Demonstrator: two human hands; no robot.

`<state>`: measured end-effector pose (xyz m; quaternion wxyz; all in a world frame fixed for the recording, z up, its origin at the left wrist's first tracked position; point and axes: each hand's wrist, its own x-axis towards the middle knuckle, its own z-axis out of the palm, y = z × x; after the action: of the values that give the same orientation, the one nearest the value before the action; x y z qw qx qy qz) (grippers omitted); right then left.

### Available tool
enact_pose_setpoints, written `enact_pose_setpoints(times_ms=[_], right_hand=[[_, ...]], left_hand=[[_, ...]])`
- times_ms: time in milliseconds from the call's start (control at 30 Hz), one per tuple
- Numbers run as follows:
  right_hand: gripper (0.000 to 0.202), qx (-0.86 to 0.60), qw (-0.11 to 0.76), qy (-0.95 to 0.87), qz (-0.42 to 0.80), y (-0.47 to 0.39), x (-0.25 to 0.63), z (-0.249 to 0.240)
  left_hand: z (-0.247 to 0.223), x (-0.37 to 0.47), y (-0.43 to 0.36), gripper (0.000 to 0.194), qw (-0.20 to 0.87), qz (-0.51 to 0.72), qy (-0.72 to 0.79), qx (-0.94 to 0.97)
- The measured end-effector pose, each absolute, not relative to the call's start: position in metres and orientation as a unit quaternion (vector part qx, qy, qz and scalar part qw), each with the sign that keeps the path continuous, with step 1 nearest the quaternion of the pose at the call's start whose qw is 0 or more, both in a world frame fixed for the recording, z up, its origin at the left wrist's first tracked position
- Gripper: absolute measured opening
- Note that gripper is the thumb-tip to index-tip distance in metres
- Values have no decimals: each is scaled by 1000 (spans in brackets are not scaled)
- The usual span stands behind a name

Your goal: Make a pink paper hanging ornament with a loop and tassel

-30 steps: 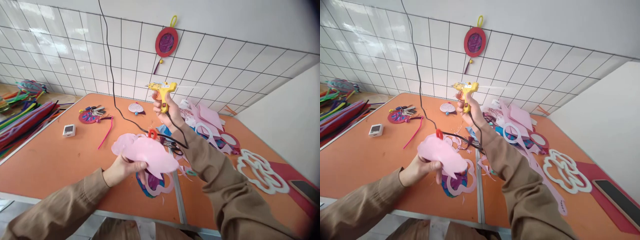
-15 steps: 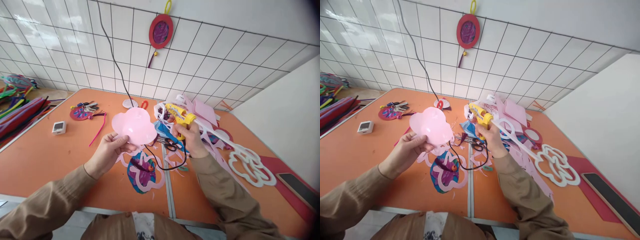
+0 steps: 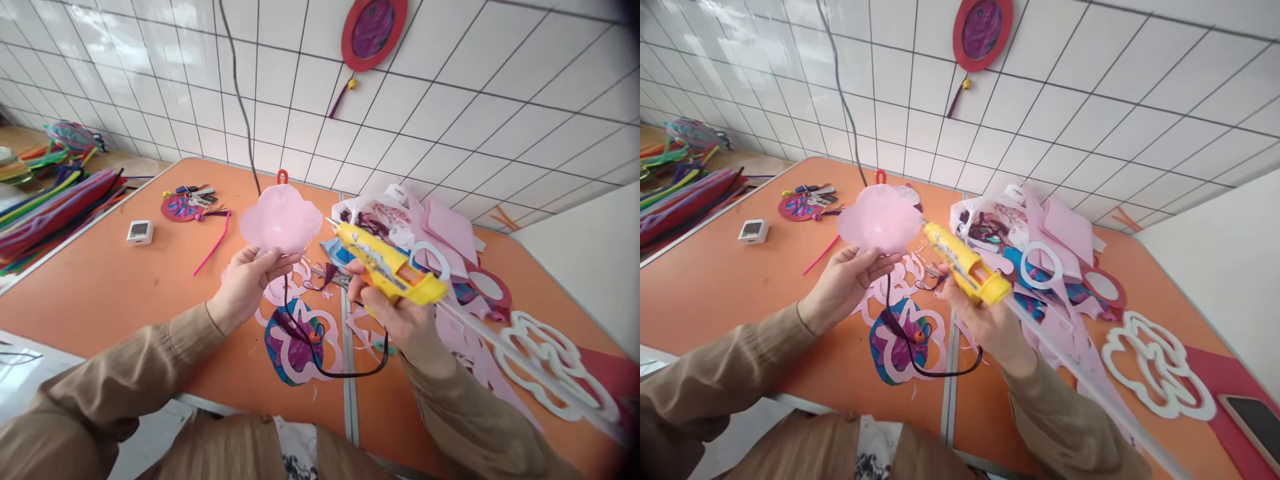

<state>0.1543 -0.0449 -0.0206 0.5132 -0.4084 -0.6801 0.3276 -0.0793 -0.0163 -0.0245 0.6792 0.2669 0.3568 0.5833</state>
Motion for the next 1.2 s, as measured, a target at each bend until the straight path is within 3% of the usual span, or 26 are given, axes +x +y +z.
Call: enact_pose_setpoints(times_ms=[200, 433, 833, 1200], right_hand=[[11, -397, 419, -769, 276, -59, 138, -23], [22, -386, 420, -785, 242, -60, 138, -32], [16, -362, 436, -811, 150, -60, 134, -38], [15, -418, 416, -781, 204, -69, 128, -31]], left_hand=[[-28, -80, -21, 32, 689, 577, 338, 279], [-31, -81, -21, 38, 702, 559, 329, 294], [-36, -80, -24, 38, 700, 548, 333, 315], [-38, -80, -24, 40, 706, 550, 329, 302]])
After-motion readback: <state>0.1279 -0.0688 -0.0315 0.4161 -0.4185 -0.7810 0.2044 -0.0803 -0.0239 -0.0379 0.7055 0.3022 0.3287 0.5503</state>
